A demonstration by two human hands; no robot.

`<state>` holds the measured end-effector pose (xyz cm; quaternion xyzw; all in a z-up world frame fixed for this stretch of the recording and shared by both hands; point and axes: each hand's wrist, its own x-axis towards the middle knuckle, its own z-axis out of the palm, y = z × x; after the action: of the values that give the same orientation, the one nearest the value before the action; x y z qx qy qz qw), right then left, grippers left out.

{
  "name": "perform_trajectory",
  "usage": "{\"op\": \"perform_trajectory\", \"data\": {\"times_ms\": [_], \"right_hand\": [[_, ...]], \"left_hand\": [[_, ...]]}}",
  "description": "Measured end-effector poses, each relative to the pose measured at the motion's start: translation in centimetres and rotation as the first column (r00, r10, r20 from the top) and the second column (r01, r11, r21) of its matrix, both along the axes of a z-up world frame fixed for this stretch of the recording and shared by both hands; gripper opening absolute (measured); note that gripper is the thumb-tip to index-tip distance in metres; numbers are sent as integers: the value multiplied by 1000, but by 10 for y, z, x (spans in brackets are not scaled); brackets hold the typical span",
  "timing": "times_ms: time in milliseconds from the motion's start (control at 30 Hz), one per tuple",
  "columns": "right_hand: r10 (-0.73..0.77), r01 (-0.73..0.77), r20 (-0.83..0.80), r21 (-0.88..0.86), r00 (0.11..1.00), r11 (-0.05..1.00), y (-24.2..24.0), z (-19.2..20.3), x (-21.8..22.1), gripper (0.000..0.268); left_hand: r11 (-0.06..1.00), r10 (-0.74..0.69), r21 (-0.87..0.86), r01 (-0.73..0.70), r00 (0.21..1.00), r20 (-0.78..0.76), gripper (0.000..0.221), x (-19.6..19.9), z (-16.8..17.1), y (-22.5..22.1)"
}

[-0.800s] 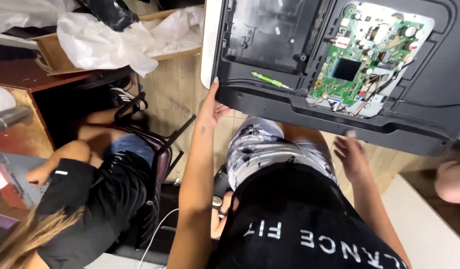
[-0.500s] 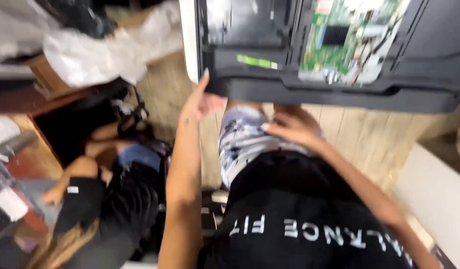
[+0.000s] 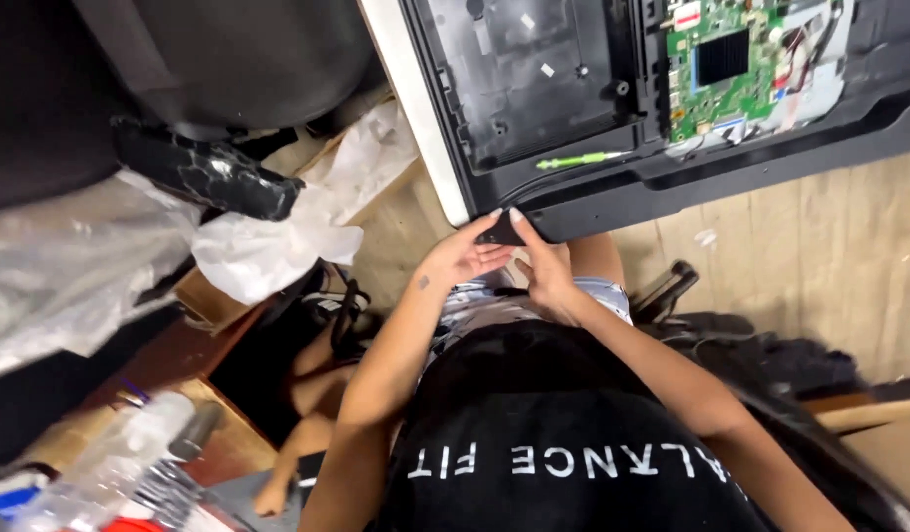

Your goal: Reassembling a television by aligning the back cover and snapping it into place on the frame.

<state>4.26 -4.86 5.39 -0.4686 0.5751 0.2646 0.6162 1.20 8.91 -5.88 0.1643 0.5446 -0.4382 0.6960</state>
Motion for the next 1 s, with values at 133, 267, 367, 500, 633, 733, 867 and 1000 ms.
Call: {"op": "perform_trajectory", "data": {"times_ms": [133,267,367,500,633,733,867,1000], "right_hand": [[-263,261,-4,-102,965,960,32,9,22,115],[-410,410,64,-298,910,862,32,-24,6,94],[-409,395,49,-382,911,835,31,-42,0,86],[-351,325,30,-457,936,828,33,-46,-2,79],[-356,306,-17,-473,934,826,40,-50,-8,73],[-346,269,-89,-464,934,844,42,-35,1,71],[-271,186,-127,-456,954,870,30,-47,-10,75],[-258,172,-139,-447,956,878,24,-34,-3,75]], "left_hand": [[999,-32,-15,31,998,-59,87,-12,-24,2],[1000,20,21,-19,998,-57,62,-23,-34,1],[999,18,42,-15,998,-64,55,-11,-22,2],[998,-13,55,15,999,-45,54,0,3,1],[995,-70,66,73,997,-39,52,-7,-21,0],[995,-78,61,81,995,-59,52,-6,-29,-1],[996,-44,71,53,993,-110,52,-14,-47,6],[996,-19,81,29,992,-122,49,-19,-64,9]]}}
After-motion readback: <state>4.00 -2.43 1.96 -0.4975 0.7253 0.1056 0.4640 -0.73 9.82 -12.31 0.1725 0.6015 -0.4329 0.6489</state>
